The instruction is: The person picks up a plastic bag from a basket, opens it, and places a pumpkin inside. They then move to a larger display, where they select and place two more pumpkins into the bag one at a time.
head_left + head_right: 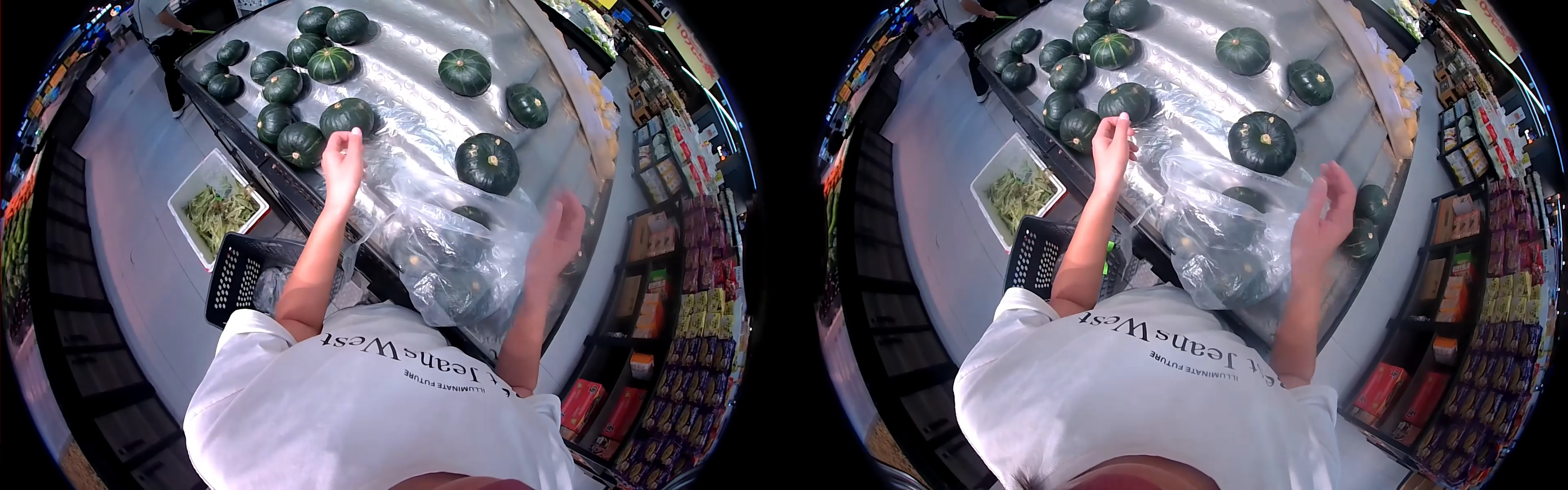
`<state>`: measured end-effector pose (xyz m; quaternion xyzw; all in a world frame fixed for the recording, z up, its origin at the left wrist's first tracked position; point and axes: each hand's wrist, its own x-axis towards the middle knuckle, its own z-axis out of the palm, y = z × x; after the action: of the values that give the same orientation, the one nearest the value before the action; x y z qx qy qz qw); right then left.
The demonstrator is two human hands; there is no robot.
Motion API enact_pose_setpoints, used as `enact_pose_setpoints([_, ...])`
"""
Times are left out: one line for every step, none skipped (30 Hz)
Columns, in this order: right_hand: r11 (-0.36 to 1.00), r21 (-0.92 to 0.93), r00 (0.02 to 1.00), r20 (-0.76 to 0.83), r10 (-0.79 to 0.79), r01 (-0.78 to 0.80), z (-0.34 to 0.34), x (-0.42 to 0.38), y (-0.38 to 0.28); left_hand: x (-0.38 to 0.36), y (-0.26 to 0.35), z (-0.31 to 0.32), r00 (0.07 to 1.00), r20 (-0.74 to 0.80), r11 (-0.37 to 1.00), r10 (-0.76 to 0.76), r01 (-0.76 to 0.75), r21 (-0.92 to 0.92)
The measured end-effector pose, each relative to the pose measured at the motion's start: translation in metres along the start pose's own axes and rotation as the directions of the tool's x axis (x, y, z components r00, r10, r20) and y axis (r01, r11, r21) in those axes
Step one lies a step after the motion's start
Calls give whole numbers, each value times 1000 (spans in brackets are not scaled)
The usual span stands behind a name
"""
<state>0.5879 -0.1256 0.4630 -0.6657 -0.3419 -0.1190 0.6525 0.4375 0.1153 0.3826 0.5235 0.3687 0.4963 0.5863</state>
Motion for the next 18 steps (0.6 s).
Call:
enact_pose_setpoints([995, 95, 998, 64, -14, 8, 15, 1, -8, 3, -8, -6, 998, -14, 998, -61, 61, 12])
enact_pose_setpoints([982, 189, 991, 126, -33, 9, 31, 2, -14, 6, -15, -8, 995, -36, 995, -95, 95, 3])
enact_pose_setpoints([976, 220, 972, 230, -51, -1, 46, 3, -14, 8, -20, -10, 990, -58, 992, -129, 128, -7])
enact_pose_setpoints([968, 250, 941, 330, -72, -13, 64, 5, -11, 11, -24, -12, 984, -80, 987, -161, 160, -18])
enact_pose_setpoints([958, 275, 906, 421, -39, -86, 83, 5, -4, 15, -29, -14, 983, -63, 985, -172, 173, 13])
enact_pose_setpoints([943, 291, 860, 510, -11, -161, 102, 5, 2, 25, -43, -17, 987, -81, 988, -142, 145, 43])
enact_pose_setpoints([942, 282, 831, 556, -4, -184, 120, 6, 3, 27, -42, -17, 990, -120, 989, -71, 85, 119])
enact_pose_setpoints([940, 271, 799, 601, 1, -205, 139, 8, 4, 29, -41, -15, 988, -154, 980, 2, 28, 197])
enact_pose_setpoints([932, 272, 781, 624, 18, -239, 158, 10, 10, 20, -16, -13, 991, -122, 979, 50, -24, 202])
enact_pose_setpoints([923, 272, 761, 648, 33, -272, 177, 11, 19, 25, -18, -13, 991, -128, 983, 41, -16, 185])
enact_pose_setpoints([913, 270, 740, 671, 48, -305, 195, 11, 27, 33, -23, -14, 990, -135, 986, 31, -8, 167])
enact_pose_setpoints([913, 236, 726, 682, 88, -333, 211, 11, 34, 39, -24, -15, 990, -142, 989, 23, -1, 150])
enact_pose_setpoints([911, 203, 712, 691, 127, -359, 226, 12, 37, 42, -19, -15, 992, -129, 988, 16, 4, 153])
enact_pose_setpoints([907, 167, 696, 698, 168, -387, 237, 11, 41, 46, -19, -15, 992, -128, 986, 20, 2, 169])
enact_pose_setpoints([892, 160, 691, 694, 204, -424, 244, 9, 39, 50, -20, -15, 992, -125, 986, 8, 13, 166])
enact_pose_setpoints([896, 146, 691, 691, 211, -420, 251, 8, 44, 55, -20, -15, 993, -122, 987, -4, 23, 161])
enact_pose_setpoints([900, 132, 692, 688, 219, -416, 259, 6, 53, 63, -29, -16, 991, -126, 976, 35, -7, 217])
enact_pose_setpoints([903, 118, 692, 686, 227, -413, 265, 5, 53, 67, -30, -17, 989, -129, 962, 72, -35, 271])
